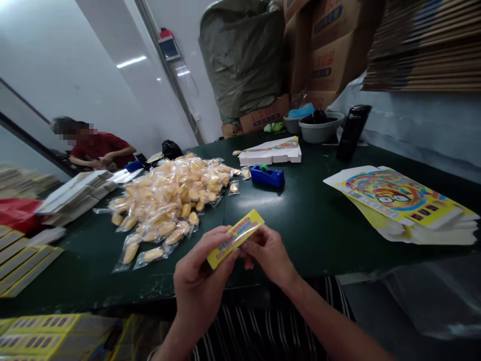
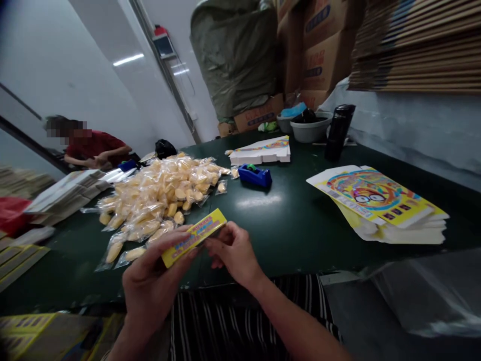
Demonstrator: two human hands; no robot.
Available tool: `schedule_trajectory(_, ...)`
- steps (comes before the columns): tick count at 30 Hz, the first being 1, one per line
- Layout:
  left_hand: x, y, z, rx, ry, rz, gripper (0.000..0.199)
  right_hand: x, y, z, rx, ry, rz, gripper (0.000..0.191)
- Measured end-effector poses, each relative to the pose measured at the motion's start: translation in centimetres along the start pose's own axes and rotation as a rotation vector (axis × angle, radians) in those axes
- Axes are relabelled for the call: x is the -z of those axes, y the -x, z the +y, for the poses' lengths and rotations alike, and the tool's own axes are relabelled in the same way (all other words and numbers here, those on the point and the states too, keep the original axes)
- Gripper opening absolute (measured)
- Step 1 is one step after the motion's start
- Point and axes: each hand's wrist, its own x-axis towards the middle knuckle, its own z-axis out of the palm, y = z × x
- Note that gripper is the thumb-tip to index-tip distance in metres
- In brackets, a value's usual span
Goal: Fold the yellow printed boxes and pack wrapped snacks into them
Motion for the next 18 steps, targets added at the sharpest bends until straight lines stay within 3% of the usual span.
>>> schedule_trajectory(3,1.8,-1.7,1.3,0.177,0.067,0.074,0.027,3.4,-0.3,-0.4,0.049,0.595,0.021,0.014)
schedule_trajectory(6,4.1,-4.4,0.6,0.466,0.216,-0.006,0.025,7.6,-0.5,-3.0,0.122,0.859,0.102,0.012)
schedule_trajectory(8,4.8,-5.9,-1.3,0.711,0.375,-0.149,0.037,8.9,-0.3,-5.2,0.383,1.151,0.17,0.032)
schedule_trajectory(9,4.7,-6.4,-2.4,0.817,0.445,-0.222,0.042,8.9,-0.2,-6.1,0.537,1.239,0.12,0.043)
schedule_trajectory(11,3.7,-6.5,-4.7,0.961,0.531,-0.339,0.05,7.9,0.3,-7.0,0.833,1.295,-0.076,0.052)
schedule_trajectory(13,2.0,-5.7,-6.4,1.008,0.539,-0.417,0.053,6.5,0.9,-6.9,1.016,1.231,-0.317,0.046)
schedule_trajectory(16,-0.1,-3.8,-8.2,0.957,0.456,-0.462,0.047,6.1,1.6,-6.3,1.012,1.1,-0.523,0.039)
schedule_trajectory(18,-0.2,-2.7,-9.8,0.879,0.334,-0.434,0.036,7.7,1.3,-6.2,0.863,1.048,-0.468,0.039)
